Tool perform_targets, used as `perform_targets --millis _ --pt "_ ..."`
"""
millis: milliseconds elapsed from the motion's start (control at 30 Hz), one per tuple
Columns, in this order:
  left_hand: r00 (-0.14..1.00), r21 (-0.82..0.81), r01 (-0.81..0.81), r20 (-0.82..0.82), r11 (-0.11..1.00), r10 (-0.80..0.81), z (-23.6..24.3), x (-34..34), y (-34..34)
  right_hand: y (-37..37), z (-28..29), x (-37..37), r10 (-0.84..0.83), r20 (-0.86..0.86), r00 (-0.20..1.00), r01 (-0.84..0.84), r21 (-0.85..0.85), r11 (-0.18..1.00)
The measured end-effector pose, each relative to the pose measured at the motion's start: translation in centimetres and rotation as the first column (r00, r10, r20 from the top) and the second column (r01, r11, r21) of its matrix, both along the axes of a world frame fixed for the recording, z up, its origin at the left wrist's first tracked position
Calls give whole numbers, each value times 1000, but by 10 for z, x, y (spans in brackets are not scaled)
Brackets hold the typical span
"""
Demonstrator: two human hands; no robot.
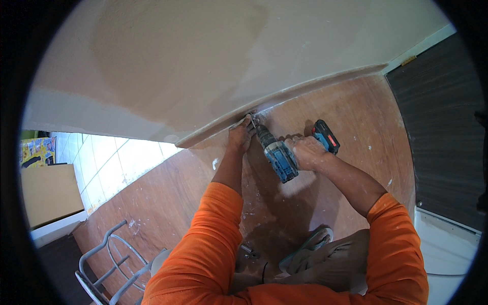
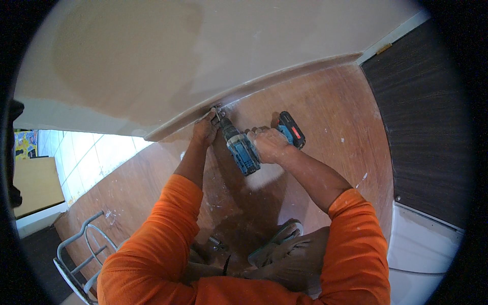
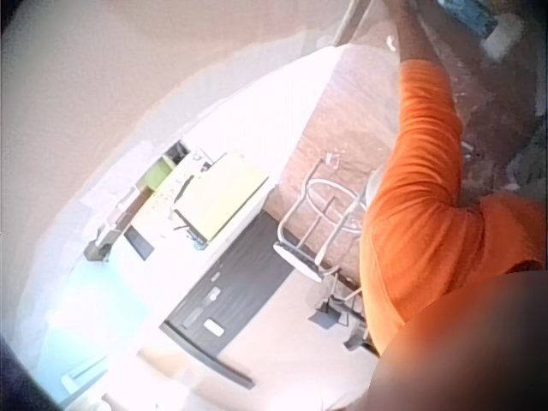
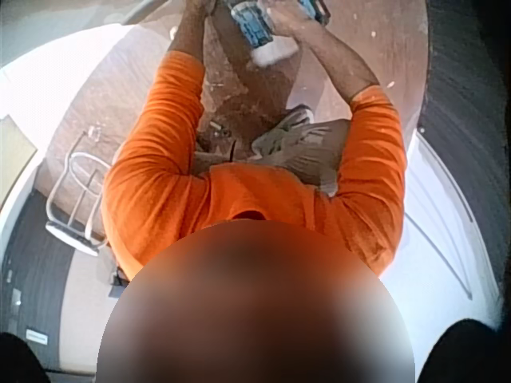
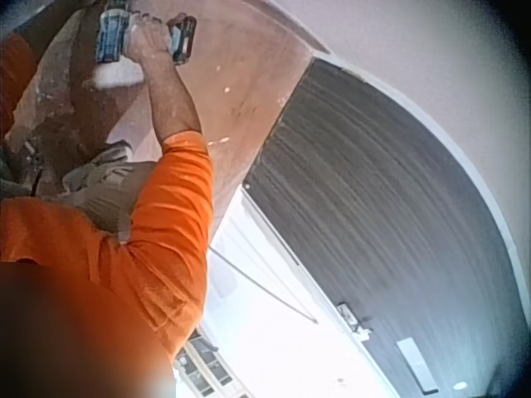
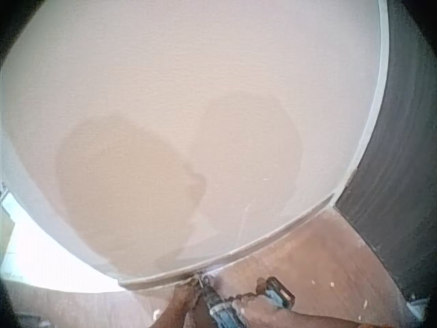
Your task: The person kneels on the floor and uses a cordless drill to fasten a baseboard to the wall. They insert screws into pre-drilled holes and tighten them, then wipe the baseboard surface with a cloth.
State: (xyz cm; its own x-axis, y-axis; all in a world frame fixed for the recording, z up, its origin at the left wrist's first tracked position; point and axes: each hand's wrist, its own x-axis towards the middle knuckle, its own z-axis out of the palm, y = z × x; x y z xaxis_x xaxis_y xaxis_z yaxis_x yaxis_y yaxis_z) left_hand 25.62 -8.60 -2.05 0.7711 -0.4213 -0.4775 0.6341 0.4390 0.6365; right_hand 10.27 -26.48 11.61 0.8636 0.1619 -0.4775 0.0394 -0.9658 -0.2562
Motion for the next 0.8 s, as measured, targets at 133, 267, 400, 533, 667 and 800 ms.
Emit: perform_targets --millis 133,267,400,533,667,800 --pt "999 17 -16 -36 1000 17 1 0 -1 -1 -1 0 13 54 998 -14 12 1000" --pt "1000 -8 -17 -24 1000 17 -3 1 -1 -1 2 0 17 53 998 -17 12 1000" --pt "1000 -13 -7 -14 1000 7 -7 2 0 -1 7 2 8 33 999 -8 22 1000" --pt "1000 -28 -24 -16 999 23 -9 1 0 -1 8 2 14 28 999 -14 13 1000" --pt "1000 13 -7 0 1000 7 -6 0 0 -2 6 2 23 38 999 -23 -8 1000" --pt "1000 20 -2 -19 1000 2 -1 -1 1 -3 3 3 50 49 998 -48 -39 998"
